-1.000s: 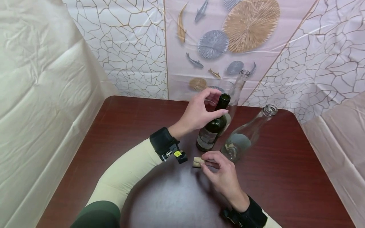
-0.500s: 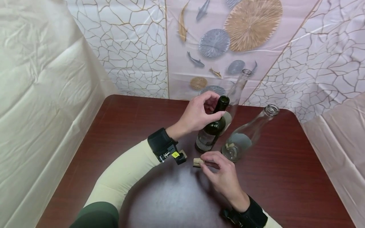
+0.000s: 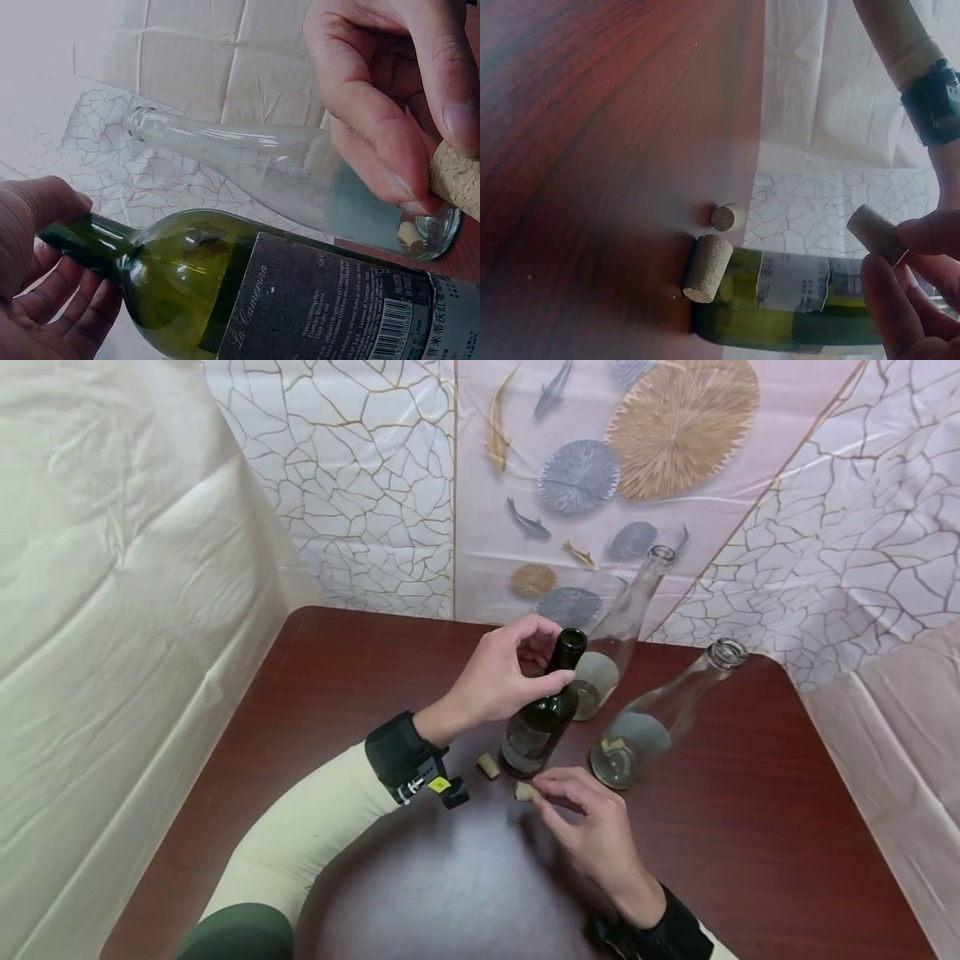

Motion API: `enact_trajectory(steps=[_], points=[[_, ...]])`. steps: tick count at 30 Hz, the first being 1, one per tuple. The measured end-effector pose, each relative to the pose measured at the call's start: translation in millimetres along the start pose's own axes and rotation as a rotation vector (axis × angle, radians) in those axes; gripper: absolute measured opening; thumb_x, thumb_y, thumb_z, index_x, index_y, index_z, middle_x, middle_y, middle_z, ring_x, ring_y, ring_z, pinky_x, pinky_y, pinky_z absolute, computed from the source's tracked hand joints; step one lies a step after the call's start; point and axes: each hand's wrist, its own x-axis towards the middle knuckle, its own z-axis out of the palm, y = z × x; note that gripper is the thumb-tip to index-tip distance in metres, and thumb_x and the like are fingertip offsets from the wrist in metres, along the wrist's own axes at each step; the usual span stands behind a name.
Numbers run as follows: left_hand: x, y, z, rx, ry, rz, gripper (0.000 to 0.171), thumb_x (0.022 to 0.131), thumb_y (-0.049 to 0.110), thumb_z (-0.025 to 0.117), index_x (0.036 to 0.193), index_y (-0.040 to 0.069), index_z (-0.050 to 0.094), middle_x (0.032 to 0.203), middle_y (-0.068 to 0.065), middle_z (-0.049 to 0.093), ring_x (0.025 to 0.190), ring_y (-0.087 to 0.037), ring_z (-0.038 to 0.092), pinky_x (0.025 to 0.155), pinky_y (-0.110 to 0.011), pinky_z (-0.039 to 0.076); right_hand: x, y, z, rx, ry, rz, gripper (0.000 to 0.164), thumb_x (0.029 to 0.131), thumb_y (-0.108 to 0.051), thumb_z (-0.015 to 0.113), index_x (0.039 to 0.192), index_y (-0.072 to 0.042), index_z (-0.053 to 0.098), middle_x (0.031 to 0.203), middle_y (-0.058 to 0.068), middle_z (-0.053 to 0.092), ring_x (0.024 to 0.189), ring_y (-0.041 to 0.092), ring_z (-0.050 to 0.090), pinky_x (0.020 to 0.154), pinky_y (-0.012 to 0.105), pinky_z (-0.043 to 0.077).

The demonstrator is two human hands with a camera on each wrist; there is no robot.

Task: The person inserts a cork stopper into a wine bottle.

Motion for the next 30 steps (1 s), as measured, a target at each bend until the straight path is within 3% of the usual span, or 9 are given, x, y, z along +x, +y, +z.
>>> enact_trajectory(steps=[5,12,19,30], points=[[-6.1,1.2,-2.7,-0.019,-0.002,0.014,0.033,0.090,0.017,0.081,0.118,0.010,0.066,0.098,-0.005,0.070,0.087,-0.012,0.065,0.083,-0.047,0.061,-2.0,-0.7,-2.2,-0.010,0.000,-0.027,0.029,0.081,0.008,0.084,0.104,-0.009,0.080,0.106,0.002,0.075,0.094,0.018,0.075,0.087,0.009,0.057],[-10.2,0.3,-3.0,0.003,0.000,0.029,0.033,0.091,0.019,0.081,0.119,0.010,0.066,0.101,-0.004,0.071,0.091,-0.010,0.066,0.085,-0.030,0.060,7.9,-6.1,-18.4,-0.095,-0.041,-0.050,0.028,0.082,0.005,0.084,0.106,-0.010,0.082,0.109,0.000,0.076,0.097,0.015,0.073,0.087,0.007,0.053],[-12.1,-3.1,-1.5,-0.004,0.013,0.041,0.032,0.091,0.018,0.082,0.117,0.009,0.066,0.100,-0.004,0.072,0.091,-0.010,0.067,0.088,-0.033,0.061,35.8,-17.8,-41.9,-0.153,-0.046,-0.123,0.029,0.082,0.005,0.083,0.108,-0.009,0.082,0.111,0.002,0.076,0.100,0.017,0.072,0.087,0.005,0.050],[-15.5,-6.3,-0.1,0.041,0.013,0.040,0.035,0.091,0.017,0.082,0.120,0.006,0.067,0.106,-0.006,0.073,0.096,-0.014,0.069,0.090,-0.024,0.060,65.7,-33.9,-61.4,-0.233,-0.116,-0.216,0.031,0.079,0.004,0.086,0.107,-0.008,0.081,0.110,0.003,0.075,0.099,0.017,0.072,0.082,0.008,0.051]])
